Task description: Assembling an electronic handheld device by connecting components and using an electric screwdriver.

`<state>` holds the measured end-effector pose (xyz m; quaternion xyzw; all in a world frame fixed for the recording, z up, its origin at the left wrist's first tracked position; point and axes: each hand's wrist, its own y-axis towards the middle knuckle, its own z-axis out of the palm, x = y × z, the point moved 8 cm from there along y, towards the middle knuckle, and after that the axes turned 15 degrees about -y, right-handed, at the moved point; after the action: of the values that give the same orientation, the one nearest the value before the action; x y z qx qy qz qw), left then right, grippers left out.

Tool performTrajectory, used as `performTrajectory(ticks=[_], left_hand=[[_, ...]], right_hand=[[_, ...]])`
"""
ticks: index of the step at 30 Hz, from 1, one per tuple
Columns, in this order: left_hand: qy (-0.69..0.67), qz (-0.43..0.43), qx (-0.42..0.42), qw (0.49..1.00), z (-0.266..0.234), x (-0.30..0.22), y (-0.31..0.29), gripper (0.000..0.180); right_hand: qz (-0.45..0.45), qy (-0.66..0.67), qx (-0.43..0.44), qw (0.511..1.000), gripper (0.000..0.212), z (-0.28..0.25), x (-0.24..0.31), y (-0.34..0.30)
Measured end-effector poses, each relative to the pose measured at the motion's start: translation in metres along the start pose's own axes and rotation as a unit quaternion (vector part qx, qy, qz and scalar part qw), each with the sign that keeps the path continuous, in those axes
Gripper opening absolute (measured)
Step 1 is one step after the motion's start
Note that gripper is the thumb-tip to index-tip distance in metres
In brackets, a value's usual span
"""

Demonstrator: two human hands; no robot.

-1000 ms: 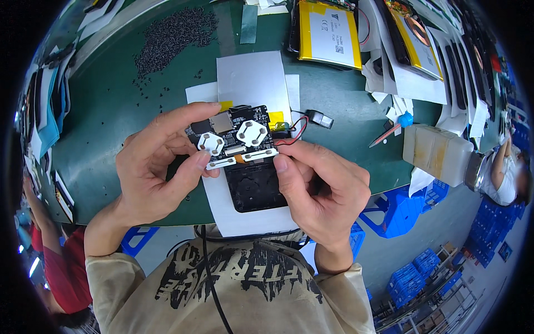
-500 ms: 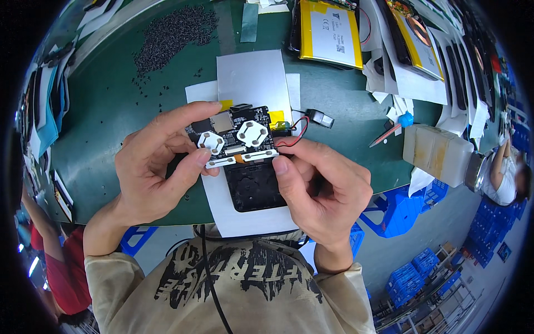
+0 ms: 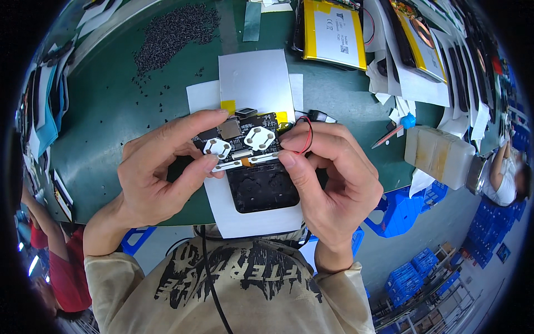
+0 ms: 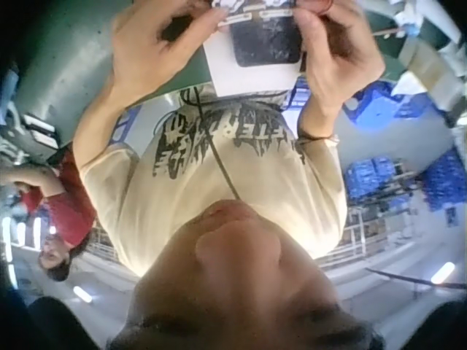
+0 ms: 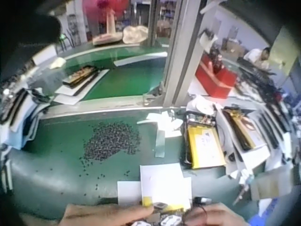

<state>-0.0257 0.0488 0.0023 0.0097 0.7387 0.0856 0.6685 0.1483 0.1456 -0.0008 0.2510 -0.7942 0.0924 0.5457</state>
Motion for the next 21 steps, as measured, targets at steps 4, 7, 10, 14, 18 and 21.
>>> performTrajectory(ticks=[4, 7, 10, 14, 18, 21], left_hand=[[0.013, 0.009, 0.002, 1.0, 0.0, -0.005, 0.004, 0.045], [0.03, 0.019, 0.019, 0.999, 0.002, -0.009, 0.006, 0.044], [0.019, 0.014, 0.018, 1.0, 0.002, -0.007, 0.006, 0.043], [-0.02, 0.01, 0.008, 1.0, 0.0, -0.006, 0.006, 0.042], [-0.041, 0.001, 0.003, 0.999, 0.0, -0.004, 0.006, 0.041], [-0.073, -0.014, 0.0, 0.997, 0.0, 0.002, 0.003, 0.043]], right_hand=[[0.025, 0.043, 0.009, 0.999, 0.017, 0.001, -0.005, -0.003], [0.036, 0.058, 0.01, 0.998, 0.015, 0.001, -0.004, -0.003], [0.065, 0.066, 0.001, 0.996, 0.012, 0.003, -0.003, -0.004], [0.085, 0.066, -0.006, 0.994, 0.011, 0.003, -0.003, -0.004], [0.085, 0.091, -0.006, 0.992, 0.011, 0.004, -0.005, -0.004], [0.079, 0.08, -0.002, 0.994, 0.012, 0.003, -0.005, -0.004]])
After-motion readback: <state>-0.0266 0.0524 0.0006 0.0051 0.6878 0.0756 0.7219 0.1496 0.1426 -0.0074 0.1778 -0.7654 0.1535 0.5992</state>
